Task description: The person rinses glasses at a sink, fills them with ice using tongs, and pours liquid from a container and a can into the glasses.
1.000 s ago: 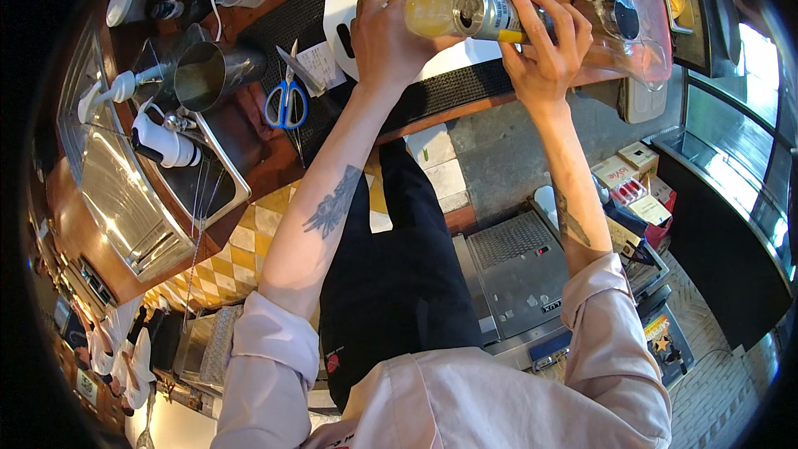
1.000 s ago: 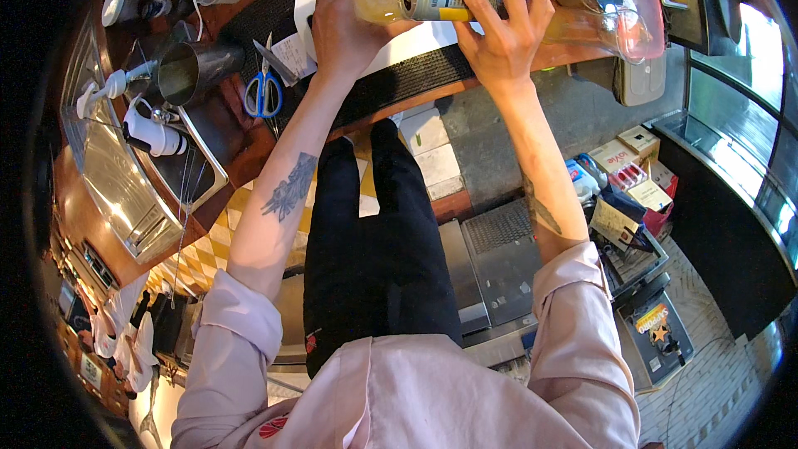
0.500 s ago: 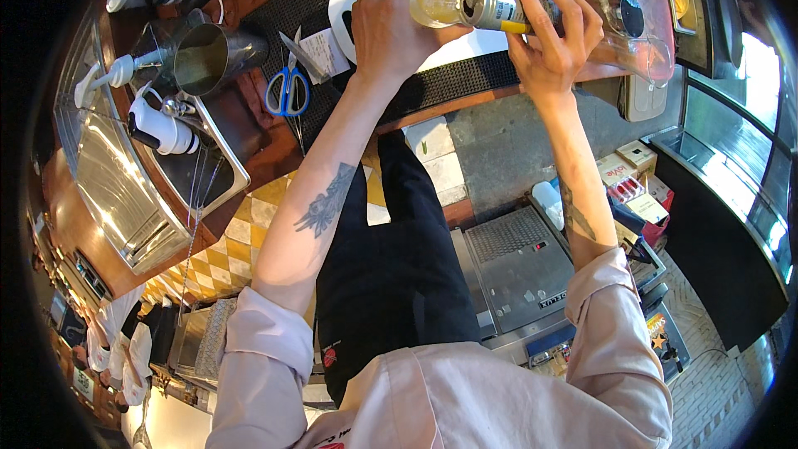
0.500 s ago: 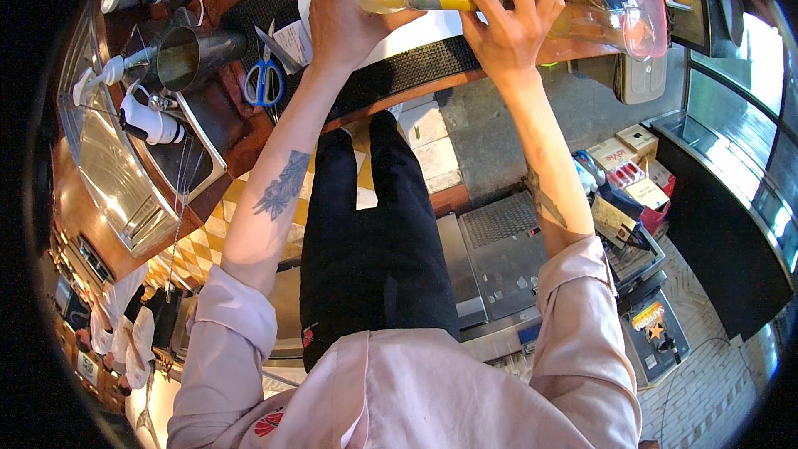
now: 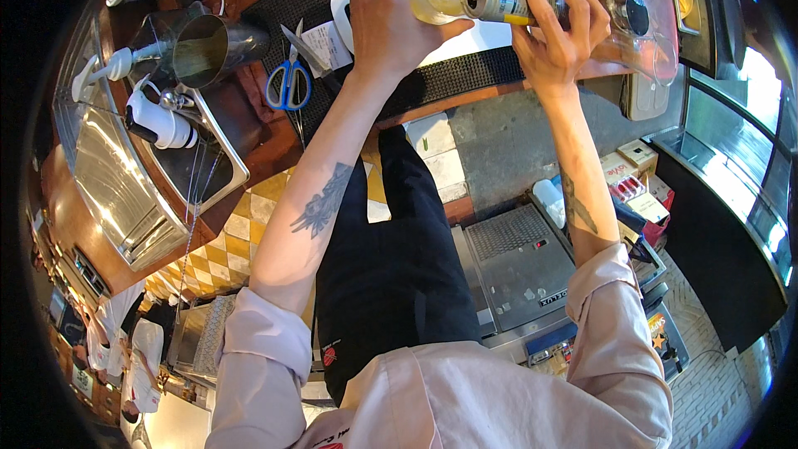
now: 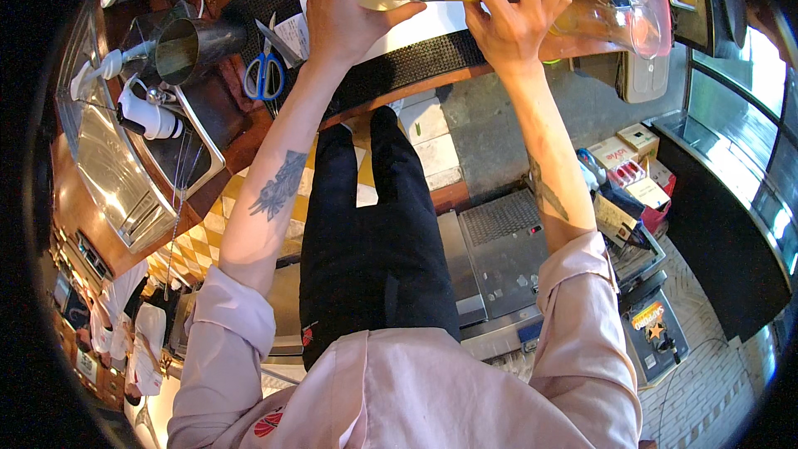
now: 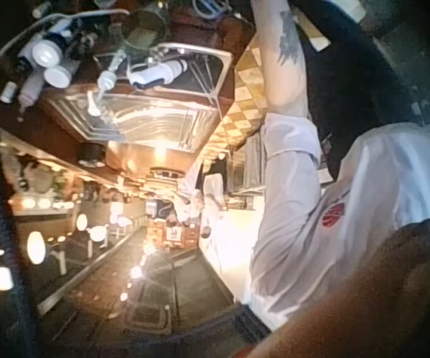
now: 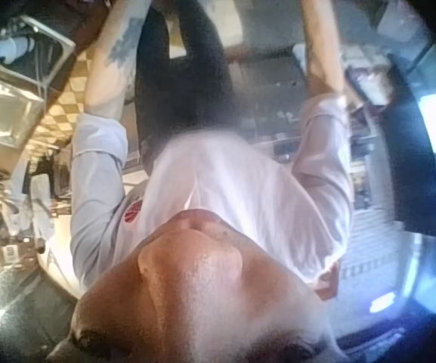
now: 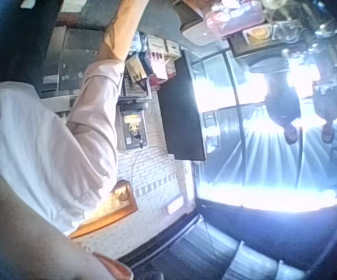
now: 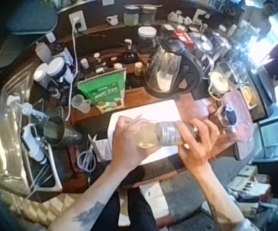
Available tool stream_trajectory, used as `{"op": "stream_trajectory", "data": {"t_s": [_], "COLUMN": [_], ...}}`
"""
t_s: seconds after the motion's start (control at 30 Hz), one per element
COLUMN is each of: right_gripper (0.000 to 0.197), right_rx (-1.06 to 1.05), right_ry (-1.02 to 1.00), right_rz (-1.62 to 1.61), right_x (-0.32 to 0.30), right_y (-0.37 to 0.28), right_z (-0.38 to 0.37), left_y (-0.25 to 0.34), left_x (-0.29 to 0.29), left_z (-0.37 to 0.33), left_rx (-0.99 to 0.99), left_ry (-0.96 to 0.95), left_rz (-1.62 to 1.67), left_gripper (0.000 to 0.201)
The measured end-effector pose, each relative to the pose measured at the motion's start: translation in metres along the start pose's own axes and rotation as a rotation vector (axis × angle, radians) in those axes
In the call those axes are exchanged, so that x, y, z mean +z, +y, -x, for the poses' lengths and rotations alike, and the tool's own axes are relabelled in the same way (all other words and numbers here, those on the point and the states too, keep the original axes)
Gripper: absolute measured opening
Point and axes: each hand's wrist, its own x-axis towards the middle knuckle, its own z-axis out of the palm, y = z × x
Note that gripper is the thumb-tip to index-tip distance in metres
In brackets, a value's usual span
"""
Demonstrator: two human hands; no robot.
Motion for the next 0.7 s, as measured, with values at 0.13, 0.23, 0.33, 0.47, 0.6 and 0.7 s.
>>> {"op": "stream_trajectory", "data": {"t_s": [0.13,0.23,0.33,0.47,0.6,0.7], "right_gripper": [0.063,0.063,0.063,0.062,0.061,0.06], "right_rx": [-0.01,-0.011,-0.015,-0.016,-0.036,-0.032], "right_ry": [-0.003,-0.009,-0.018,-0.007,0.042,0.029], "right_rz": [0.009,0.022,0.028,0.046,0.05,0.04], "right_x": [0.001,0.001,0.001,0.002,0.007,0.003], "right_y": [0.001,0.001,0.004,0.005,0.005,0.002], "right_z": [0.001,0.001,0.004,0.006,0.003,-0.002], "left_y": [-0.001,-0.008,-0.015,-0.04,-0.039,-0.04], "left_x": [-0.006,-0.002,-0.003,0.004,-0.007,-0.009], "left_z": [0.0,0.005,0.01,0.036,0.047,0.054], "left_rx": [0.024,-0.006,-0.034,-0.124,-0.142,-0.176], "left_ry": [-0.028,0.037,0.022,0.063,0.049,0.034], "left_rz": [-0.047,-0.019,-0.063,-0.156,-0.198,-0.184], "left_gripper": [0.052,0.057,0.062,0.089,0.088,0.087]}}
